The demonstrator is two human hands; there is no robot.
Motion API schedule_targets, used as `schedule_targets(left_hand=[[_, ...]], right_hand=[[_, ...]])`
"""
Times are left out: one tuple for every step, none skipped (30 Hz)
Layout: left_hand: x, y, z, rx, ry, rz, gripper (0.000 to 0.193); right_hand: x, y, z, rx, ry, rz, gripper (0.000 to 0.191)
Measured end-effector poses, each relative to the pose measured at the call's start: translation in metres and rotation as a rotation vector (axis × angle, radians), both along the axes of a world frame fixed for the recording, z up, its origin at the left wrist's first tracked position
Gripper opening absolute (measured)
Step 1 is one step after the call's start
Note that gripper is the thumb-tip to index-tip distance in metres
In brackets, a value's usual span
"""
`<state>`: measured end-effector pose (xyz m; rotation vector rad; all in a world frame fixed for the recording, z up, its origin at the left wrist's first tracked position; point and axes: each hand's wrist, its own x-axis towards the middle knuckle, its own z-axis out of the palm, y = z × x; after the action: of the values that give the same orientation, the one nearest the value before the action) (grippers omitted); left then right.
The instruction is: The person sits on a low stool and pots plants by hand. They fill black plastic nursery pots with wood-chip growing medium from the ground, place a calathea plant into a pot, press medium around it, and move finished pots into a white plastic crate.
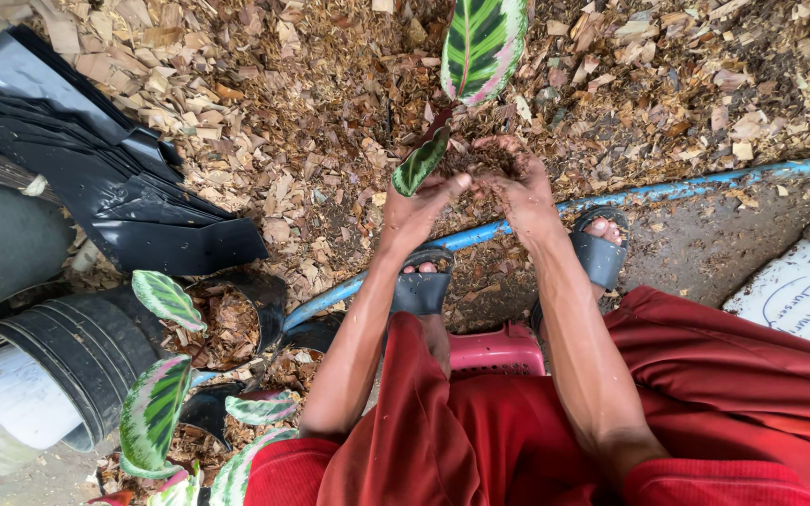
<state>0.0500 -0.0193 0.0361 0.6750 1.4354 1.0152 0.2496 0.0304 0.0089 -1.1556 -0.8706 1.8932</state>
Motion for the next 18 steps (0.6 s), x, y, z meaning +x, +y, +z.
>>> schedule_targets(left_hand=[[0.002,0.001,0.003,0.032,0.039,-0.002,0.054],[0.004,0.002,0.005,0.065,0.078,-0.002,0.057],[0.005,0.002,0.006,0.096,0.118,-0.002,0.059],[0.006,0.003,0.006,0.148,0.077,0.007,0.058],[0.006,0.003,0.004,0.198,0.035,0.015,0.058],[0.005,0.004,0.002,0.25,-0.006,0.022,0.057],[0.004,0.003,-0.001,0.134,0.01,0.011,0.055],[0.003,0.003,-0.005,0.018,0.026,0.0,0.053],[0.002,0.003,-0.01,-0.1,0.042,-0.013,0.051],[0.001,0.002,-0.014,0.003,0.048,-0.005,0.05],[0.0,0.002,-0.017,0.108,0.053,0.0,0.048],[-0.001,0.001,-0.02,0.214,0.057,0.003,0.046],[-0.001,0.001,-0.021,0.167,0.111,-0.022,0.046],[-0.001,0.001,-0.021,0.12,0.165,-0.047,0.046],[-0.001,0.001,-0.02,0.074,0.218,-0.07,0.046],[0.0,0.002,-0.017,0.132,0.18,-0.046,0.045],[0.0,0.002,-0.013,0.189,0.141,-0.022,0.045],[0.001,0.003,-0.008,0.242,0.101,0.002,0.045]], right_hand=[[-0.001,0.001,0.002,0.0,-0.004,0.003,0.044],[-0.002,0.002,0.004,0.0,-0.007,0.008,0.044],[-0.003,0.002,0.007,-0.001,-0.01,0.013,0.044],[-0.003,0.003,0.009,-0.039,0.037,-0.023,0.043],[-0.003,0.004,0.011,-0.078,0.082,-0.061,0.042],[-0.002,0.004,0.012,-0.115,0.128,-0.098,0.041],[-0.001,0.005,0.012,-0.136,0.092,-0.088,0.041],[0.001,0.005,0.01,-0.158,0.056,-0.077,0.042],[0.003,0.006,0.008,-0.18,0.02,-0.066,0.042],[0.006,0.006,0.005,-0.18,0.012,-0.074,0.044],[0.008,0.007,0.002,-0.178,0.003,-0.084,0.046],[0.009,0.008,-0.002,-0.176,-0.006,-0.095,0.049],[0.01,0.009,-0.005,-0.183,-0.047,-0.094,0.051],[0.011,0.009,-0.007,-0.191,-0.088,-0.093,0.053],[0.011,0.01,-0.008,-0.197,-0.13,-0.092,0.056],[0.01,0.01,-0.008,-0.122,-0.103,-0.052,0.053],[0.009,0.01,-0.007,-0.048,-0.077,-0.011,0.052],[0.007,0.01,-0.004,0.023,-0.052,0.03,0.051]])
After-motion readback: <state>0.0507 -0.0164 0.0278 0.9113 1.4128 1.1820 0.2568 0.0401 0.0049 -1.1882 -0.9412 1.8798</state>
